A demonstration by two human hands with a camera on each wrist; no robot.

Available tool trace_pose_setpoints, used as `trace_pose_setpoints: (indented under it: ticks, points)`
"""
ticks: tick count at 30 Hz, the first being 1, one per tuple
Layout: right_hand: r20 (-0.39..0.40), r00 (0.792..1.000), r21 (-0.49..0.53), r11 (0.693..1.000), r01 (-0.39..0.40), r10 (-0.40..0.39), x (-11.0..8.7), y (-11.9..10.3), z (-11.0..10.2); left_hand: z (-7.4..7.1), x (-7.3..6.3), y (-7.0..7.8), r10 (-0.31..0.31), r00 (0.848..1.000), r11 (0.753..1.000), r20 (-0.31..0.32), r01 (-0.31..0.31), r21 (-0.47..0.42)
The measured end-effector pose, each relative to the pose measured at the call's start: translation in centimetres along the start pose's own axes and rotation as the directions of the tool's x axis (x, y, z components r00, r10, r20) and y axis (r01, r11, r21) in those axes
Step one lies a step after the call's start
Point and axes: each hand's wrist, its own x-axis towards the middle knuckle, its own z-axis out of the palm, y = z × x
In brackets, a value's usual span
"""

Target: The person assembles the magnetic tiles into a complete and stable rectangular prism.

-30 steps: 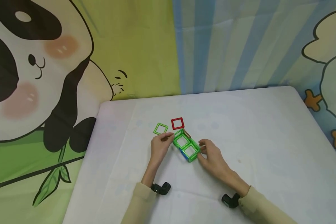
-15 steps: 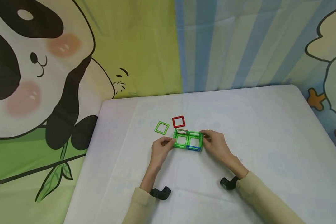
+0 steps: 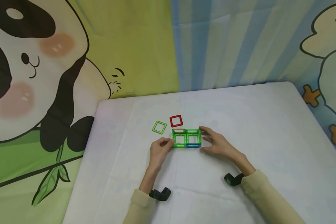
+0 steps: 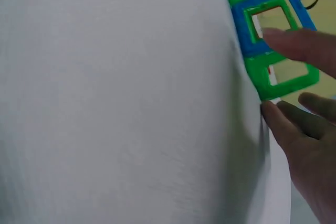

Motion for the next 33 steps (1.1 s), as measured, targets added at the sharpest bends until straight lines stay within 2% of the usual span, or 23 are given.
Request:
trace_pose_setpoints:
  ticks: [4, 9, 19, 33]
  points:
    - [-0.049, 0.999, -0.006, 1.000, 0.023, -0.023, 0.33, -0.08, 0.42, -0.12, 0.01, -0.01, -0.003, 1.000, 1.000, 0.017, 0.003, -0.005]
    - [-0.069, 0.997, 0.023, 0.999, 0.046, -0.045, 0.55, 0.07, 0.61, -0.32, 0.17, -0.11, -0.010, 0.999, 1.000, 0.036, 0.011, -0.021]
    - [-0.075, 0.997, 0.050, 0.998, 0.034, -0.030, 0.54, 0.59, 0.51, -0.44, 0.16, 0.22, -0.003, 0.998, 1.000, 0.070, 0.004, -0.013]
    - [-0.071, 0.997, 0.062, 0.997, 0.036, -0.031, 0.56, 0.82, 0.75, -0.61, 0.42, 0.03, -0.001, 0.997, 1.000, 0.075, 0.000, 0.015]
